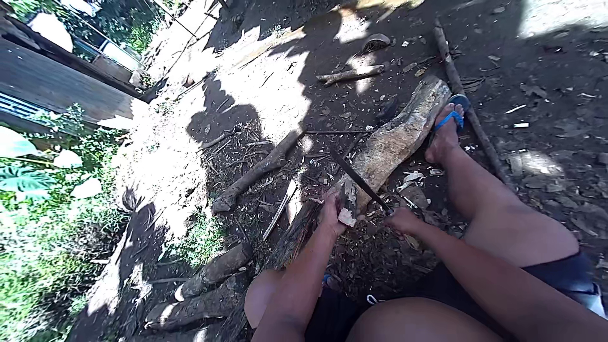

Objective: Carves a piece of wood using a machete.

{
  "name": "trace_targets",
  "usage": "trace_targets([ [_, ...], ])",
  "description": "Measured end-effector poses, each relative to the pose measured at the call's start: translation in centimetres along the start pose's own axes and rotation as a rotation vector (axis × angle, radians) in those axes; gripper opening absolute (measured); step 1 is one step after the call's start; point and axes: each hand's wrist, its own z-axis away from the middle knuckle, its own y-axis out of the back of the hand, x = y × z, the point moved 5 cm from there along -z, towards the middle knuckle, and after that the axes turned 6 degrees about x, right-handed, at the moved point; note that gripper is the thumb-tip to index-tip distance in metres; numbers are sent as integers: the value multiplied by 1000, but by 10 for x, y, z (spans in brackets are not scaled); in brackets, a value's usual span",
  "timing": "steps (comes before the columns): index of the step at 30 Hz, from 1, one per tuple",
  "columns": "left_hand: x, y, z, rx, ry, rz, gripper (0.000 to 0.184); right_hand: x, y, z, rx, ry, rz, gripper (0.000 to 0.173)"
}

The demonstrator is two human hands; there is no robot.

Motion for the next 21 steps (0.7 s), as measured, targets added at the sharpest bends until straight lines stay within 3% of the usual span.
trace_targets([
  [3, -24, -11, -12, -53, 119, -159, 74, -1, 2, 1, -11, 14, 8, 29],
  [7, -27, -19, -19, 33, 70, -243, 68, 1, 4, 2, -26, 27, -8, 28],
  [12, 38, -24, -9, 46, -470, -154, 54, 0, 6, 4, -33, 33, -11, 27],
  [15, 73, -15, -9, 33, -699, -160, 77, 1, 6, 4, -20, 28, 2, 30],
  [18, 79, -5, -18, 58, -776, -177, 92, 4, 5, 1, -13, 28, 22, 31],
  [21, 65, 5, -31, 170, -710, -282, 57, 4, 6, 0, -10, 24, 42, 32],
])
